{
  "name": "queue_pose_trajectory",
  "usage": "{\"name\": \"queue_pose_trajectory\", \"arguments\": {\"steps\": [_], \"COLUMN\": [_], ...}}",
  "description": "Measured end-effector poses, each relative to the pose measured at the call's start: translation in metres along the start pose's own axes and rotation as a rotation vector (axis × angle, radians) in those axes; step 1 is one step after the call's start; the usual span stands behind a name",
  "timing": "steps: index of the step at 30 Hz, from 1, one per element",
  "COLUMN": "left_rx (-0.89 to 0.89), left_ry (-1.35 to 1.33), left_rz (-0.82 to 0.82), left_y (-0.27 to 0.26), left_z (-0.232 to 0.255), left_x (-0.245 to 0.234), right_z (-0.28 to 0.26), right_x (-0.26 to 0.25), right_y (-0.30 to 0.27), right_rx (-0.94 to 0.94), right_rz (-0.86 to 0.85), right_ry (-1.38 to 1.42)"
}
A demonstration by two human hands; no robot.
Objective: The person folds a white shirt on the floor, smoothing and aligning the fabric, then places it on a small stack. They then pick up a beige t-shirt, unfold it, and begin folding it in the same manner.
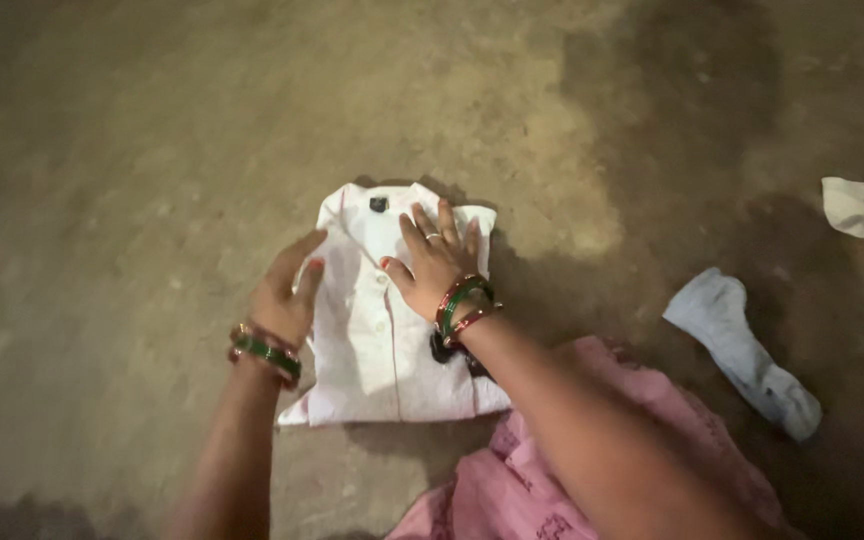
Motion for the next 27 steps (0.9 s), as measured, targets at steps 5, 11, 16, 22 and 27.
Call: {"name": "queue_pose_trajectory", "arguments": {"steps": [5, 11, 16, 22, 27], "left_rx": [-0.174, -0.581, -0.559, -0.414, -0.583], "left_ry": [0.136, 0.129, 0.377, 0.186, 0.161], "left_rz": [0.073, 0.012, -0.097, 0.073, 0.103], "left_y": [-0.092, -0.167, -0.171, -0.177, -0.191], "left_z": [0.006, -0.004, -0.014, -0.025, -0.052], "left_x": [-0.026, -0.046, -0.022, -0.016, -0.021], "right_z": [-0.007, 0.021, 0.018, -0.026, -0.020], "right_x": [-0.003, -0.020, -0.028, -0.009, 0.010], "right_y": [-0.036, -0.070, -0.106, -0.137, -0.134], "right_rx": [-0.290, -0.101, 0.013, -0.258, -0.303], "right_rz": [-0.074, -0.160, -0.302, -0.408, -0.476], "right_ry": [0.085, 0.286, 0.157, -0.201, -0.276]}}
Point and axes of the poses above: each hand's wrist, its own y-axis towards the middle knuckle, its own x-axis out of the palm, z = x × y, the point moved 1 cm from there along y, towards the middle knuckle, and after that the axes turned 12 degrees about y, right-handed, at the moved point
